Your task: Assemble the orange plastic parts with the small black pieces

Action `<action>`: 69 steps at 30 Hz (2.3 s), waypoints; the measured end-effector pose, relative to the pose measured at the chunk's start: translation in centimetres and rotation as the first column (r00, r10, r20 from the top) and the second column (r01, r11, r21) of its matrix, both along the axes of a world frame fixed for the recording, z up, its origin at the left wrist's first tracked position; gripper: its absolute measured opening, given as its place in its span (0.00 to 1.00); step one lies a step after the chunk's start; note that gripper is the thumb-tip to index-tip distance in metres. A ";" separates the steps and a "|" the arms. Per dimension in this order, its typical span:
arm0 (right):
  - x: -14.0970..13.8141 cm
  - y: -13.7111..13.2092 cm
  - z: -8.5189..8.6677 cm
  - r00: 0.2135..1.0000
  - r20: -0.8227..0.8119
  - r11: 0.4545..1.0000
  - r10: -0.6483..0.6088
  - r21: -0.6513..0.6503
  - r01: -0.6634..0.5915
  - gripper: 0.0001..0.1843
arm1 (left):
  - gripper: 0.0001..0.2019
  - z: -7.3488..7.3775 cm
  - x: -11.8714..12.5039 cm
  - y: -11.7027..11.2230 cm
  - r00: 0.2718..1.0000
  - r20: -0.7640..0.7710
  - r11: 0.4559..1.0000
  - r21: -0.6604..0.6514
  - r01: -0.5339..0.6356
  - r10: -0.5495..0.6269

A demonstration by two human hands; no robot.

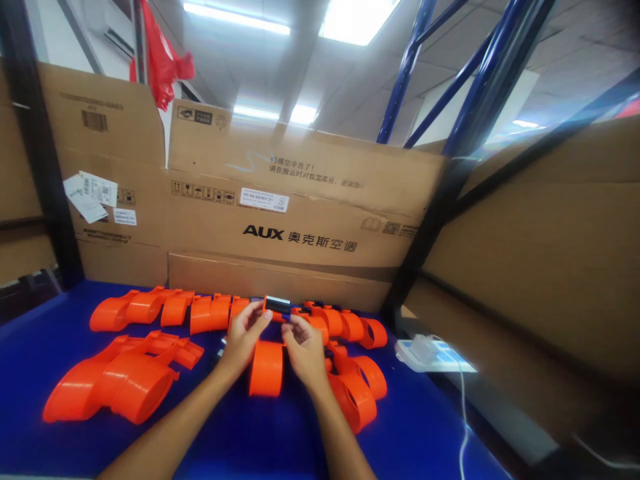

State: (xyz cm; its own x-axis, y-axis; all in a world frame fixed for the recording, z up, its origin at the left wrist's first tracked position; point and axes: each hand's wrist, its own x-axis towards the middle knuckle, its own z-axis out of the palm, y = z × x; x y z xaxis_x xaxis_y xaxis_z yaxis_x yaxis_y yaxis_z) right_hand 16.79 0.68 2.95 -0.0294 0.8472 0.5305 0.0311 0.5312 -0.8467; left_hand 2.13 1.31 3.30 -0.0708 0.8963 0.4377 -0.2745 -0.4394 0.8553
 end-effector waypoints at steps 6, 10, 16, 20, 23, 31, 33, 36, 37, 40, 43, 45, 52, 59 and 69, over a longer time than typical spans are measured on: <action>-0.1 -0.3 0.4 0.999 0.042 1.000 0.027 0.000 -0.027 0.13 | 0.20 -0.1 0.0 -0.1 0.999 0.008 0.999 -0.027 -0.033 0.034; 0.0 -0.2 0.3 0.998 0.047 0.999 0.033 -0.017 -0.032 0.13 | 0.20 -0.1 0.1 -0.2 0.999 0.025 0.999 -0.034 -0.036 0.037; 0.4 -0.4 0.7 0.996 0.085 0.999 0.029 -0.024 -0.027 0.15 | 0.22 0.1 0.1 -0.5 1.000 0.007 0.999 -0.039 -0.017 0.017; 0.6 -0.6 1.0 0.994 0.099 0.999 0.039 -0.031 -0.036 0.15 | 0.23 0.2 0.0 -0.6 1.000 -0.023 0.999 -0.039 -0.010 0.009; 0.7 -0.7 1.0 0.995 0.098 0.999 0.027 -0.035 -0.024 0.15 | 0.22 0.3 0.0 -0.6 0.999 -0.027 0.999 -0.035 0.015 -0.016; 0.4 -0.3 0.1 1.000 0.014 0.998 -0.018 -0.058 0.019 0.08 | 0.17 1.0 0.0 -1.3 0.995 0.092 0.996 -0.069 0.050 -0.043; 0.3 -0.3 0.0 1.000 0.017 0.998 -0.016 -0.064 0.017 0.06 | 0.17 1.2 0.0 -1.6 0.981 0.172 0.988 -0.106 0.111 -0.092; 0.6 -0.4 0.2 0.997 0.076 0.998 -0.026 -0.056 0.030 0.06 | 0.18 1.6 -0.2 -1.8 0.943 0.322 0.976 -0.162 0.144 -0.086; 0.9 -0.5 0.3 0.994 0.099 0.998 -0.035 -0.050 0.040 0.05 | 0.19 1.7 -0.4 -1.7 0.932 0.357 0.975 -0.177 0.135 -0.064; 2.0 -0.5 0.4 0.982 0.173 0.997 -0.071 -0.012 0.074 0.02 | 0.20 1.9 -1.0 -1.3 0.913 0.407 0.970 -0.215 0.117 -0.020; 2.9 -0.6 0.2 0.939 0.324 0.994 -0.114 0.043 0.105 0.03 | 0.21 1.9 -1.5 -1.0 0.905 0.426 0.968 -0.225 0.108 -0.002; 3.1 -0.8 0.0 0.880 0.463 0.994 -0.110 0.067 0.089 0.05 | 0.21 1.7 -1.6 -0.8 0.908 0.419 0.973 -0.214 0.088 0.010; 2.8 -1.8 0.6 0.654 0.720 0.965 -0.233 0.255 0.063 0.09 | 0.20 0.7 -1.7 -0.3 0.945 0.327 0.984 -0.171 0.045 0.013; 2.9 -1.8 1.0 0.676 0.699 0.948 -0.233 0.318 -0.003 0.11 | 0.19 0.4 -1.8 -0.1 0.974 0.227 0.989 -0.145 0.020 0.013; 1.9 -1.6 0.0 0.892 0.359 0.925 -0.277 0.350 0.146 0.28 | 0.19 0.9 -0.2 -1.9 0.998 0.058 0.995 -0.091 0.045 -0.040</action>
State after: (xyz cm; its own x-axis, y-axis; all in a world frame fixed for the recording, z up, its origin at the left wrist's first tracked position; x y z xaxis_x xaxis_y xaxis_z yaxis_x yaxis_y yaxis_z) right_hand 18.67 -0.88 2.98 -0.1297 0.6542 0.7451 0.4683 0.7028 -0.5355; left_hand 1.92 -0.56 4.19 -0.0538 0.9355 0.3492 -0.3396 -0.3460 0.8746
